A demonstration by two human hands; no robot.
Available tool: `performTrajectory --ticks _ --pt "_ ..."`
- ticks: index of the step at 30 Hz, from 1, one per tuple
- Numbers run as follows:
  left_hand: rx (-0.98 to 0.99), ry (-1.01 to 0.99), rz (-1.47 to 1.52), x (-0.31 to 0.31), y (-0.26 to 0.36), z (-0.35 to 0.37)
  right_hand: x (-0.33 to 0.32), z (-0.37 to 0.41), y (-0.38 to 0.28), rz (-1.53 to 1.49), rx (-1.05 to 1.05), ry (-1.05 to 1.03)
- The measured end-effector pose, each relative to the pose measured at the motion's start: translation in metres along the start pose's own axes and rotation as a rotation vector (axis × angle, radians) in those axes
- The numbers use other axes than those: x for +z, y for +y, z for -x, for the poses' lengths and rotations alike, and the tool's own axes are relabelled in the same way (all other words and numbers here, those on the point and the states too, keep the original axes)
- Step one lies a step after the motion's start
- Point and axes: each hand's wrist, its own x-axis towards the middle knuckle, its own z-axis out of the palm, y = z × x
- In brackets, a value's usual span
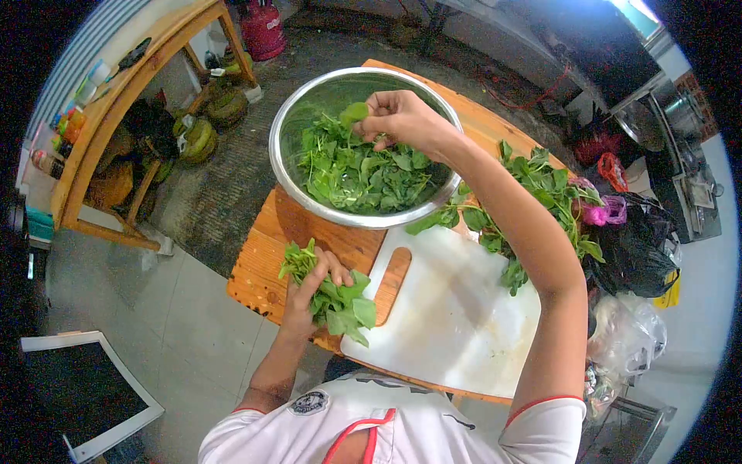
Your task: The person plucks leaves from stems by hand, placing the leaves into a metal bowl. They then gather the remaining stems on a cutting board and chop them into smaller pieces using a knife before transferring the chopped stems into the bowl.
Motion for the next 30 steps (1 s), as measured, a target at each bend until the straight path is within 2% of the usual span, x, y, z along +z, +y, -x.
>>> performTrajectory --ticks 1,4,8,10,12,15,18,19,22,23,26,28,30 --pt "0.008 0.007 -0.006 0.000 0.000 0.000 -0.004 0.004 0.004 0.078 -0.018 -0.010" --pt "-0.022 0.008 0.029 -0.001 0.000 -0.002 0.005 0.030 -0.007 -0.236 -0.094 0.074" --pt "-0.128 -0.019 0.156 -0.003 -0.004 -0.004 0.020 0.069 -0.019 -0.320 -0.200 0.047" --pt "-0.177 -0.025 0.212 -0.001 -0.004 -0.005 0.030 0.081 -0.004 0.012 -0.359 0.055" --pt "-0.191 -0.045 0.223 0.002 -0.006 -0.004 0.028 0.097 -0.012 -0.240 -0.090 0.010" --pt "-0.223 -0.060 0.255 0.007 -0.009 -0.002 0.008 0.101 -0.006 0.095 -0.100 0.196" --pt "-0.244 -0.058 0.248 0.009 -0.017 0.004 -0.006 0.098 -0.001 -0.292 -0.132 0.242" --pt "-0.245 -0.061 0.242 0.011 -0.019 0.005 -0.010 0.098 -0.003 -0.495 -0.034 0.225" --pt "-0.246 -0.052 0.210 0.021 -0.016 0.008 -0.009 0.100 0.003 -0.582 -0.031 0.259" --pt "-0.242 -0.042 0.201 0.024 -0.015 0.008 -0.007 0.105 0.002 -0.764 -0.012 0.167" --pt "-0.226 -0.035 0.259 0.028 -0.016 0.006 0.020 0.124 -0.008 -0.428 -0.237 0.191" --pt "-0.249 -0.058 0.268 0.029 -0.019 0.003 0.043 0.144 -0.012 -0.257 -0.396 0.104" --pt "-0.247 -0.083 0.284 0.030 -0.021 0.005 0.070 0.168 -0.009 -0.240 -0.455 0.020"
